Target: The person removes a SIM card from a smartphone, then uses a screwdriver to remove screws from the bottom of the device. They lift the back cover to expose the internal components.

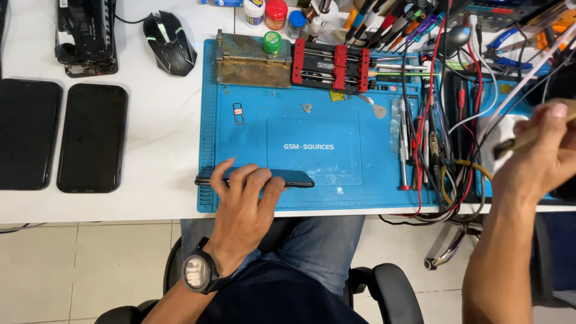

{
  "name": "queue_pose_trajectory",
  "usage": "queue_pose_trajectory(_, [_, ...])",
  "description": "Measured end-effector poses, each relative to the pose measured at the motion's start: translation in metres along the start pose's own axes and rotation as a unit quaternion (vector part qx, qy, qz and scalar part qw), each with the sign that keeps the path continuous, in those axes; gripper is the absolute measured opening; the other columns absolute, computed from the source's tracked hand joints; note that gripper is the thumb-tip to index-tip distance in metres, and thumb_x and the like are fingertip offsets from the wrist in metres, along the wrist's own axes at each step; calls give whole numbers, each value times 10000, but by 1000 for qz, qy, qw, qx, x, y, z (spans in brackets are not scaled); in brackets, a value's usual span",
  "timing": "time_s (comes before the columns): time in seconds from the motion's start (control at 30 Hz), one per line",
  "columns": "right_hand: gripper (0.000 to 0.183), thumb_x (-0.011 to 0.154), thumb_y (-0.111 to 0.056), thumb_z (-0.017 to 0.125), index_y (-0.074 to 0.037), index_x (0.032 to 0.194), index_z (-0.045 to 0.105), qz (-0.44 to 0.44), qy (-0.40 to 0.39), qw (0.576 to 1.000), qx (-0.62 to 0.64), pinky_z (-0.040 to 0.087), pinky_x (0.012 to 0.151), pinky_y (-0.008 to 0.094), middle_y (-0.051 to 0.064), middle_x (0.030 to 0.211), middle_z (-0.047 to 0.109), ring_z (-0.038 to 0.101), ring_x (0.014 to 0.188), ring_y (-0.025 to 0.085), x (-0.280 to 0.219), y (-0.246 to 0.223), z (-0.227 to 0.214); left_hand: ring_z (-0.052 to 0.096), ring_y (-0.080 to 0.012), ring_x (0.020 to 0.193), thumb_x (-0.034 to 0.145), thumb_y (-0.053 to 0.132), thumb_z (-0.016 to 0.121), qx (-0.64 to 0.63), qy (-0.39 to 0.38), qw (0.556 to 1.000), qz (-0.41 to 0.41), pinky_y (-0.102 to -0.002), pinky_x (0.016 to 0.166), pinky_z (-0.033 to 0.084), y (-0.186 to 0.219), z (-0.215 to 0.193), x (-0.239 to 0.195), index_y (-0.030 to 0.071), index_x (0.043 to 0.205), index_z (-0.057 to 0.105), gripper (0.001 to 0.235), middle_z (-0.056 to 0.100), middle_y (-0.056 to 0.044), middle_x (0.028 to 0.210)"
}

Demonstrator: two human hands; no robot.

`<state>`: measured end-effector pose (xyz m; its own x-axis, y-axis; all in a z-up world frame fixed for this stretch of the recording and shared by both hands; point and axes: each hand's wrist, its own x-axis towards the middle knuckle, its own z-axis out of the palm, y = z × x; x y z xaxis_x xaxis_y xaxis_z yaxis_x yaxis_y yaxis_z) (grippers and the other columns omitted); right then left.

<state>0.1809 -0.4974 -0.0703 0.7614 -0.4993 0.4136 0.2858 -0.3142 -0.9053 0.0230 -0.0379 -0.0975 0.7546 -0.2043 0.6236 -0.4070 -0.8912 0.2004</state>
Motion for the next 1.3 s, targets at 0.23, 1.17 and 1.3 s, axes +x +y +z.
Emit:
queue_pose_trajectory(0.23, [75,1119,-57,831,4,1163,834,-309,-332,846,-280,489,867,466,170,1051,705,644,966,359,-114,-120,64,646,-260,1051,1097,142,824,0,-20,1000,-10,-617,1133,403,0,-6,13,145,1058,673,156,601,-38,1084])
queue_pose_trajectory(1.17, [157,1068,-180,714,-126,1198,783,-312,-601,712,-186,508,531,396,29,1022,749,691,689,229,-126,-146,143,564,-210,801,1092,-5,706,-83,-170,982,-7,-619,1170,417,-6,-36,52,51,1092,654,77,452,-73,968])
queue_pose_trajectory(1.3, [208,1039,-268,713,-120,1100,846,-184,-685,693,-127,527,548,388,29,985,821,732,618,216,-96,-150,172,561,-298,1011,1108,68,726,-85,-185,978,-37,-638,1125,423,-8,-33,64,89,1046,590,151,471,-85,971])
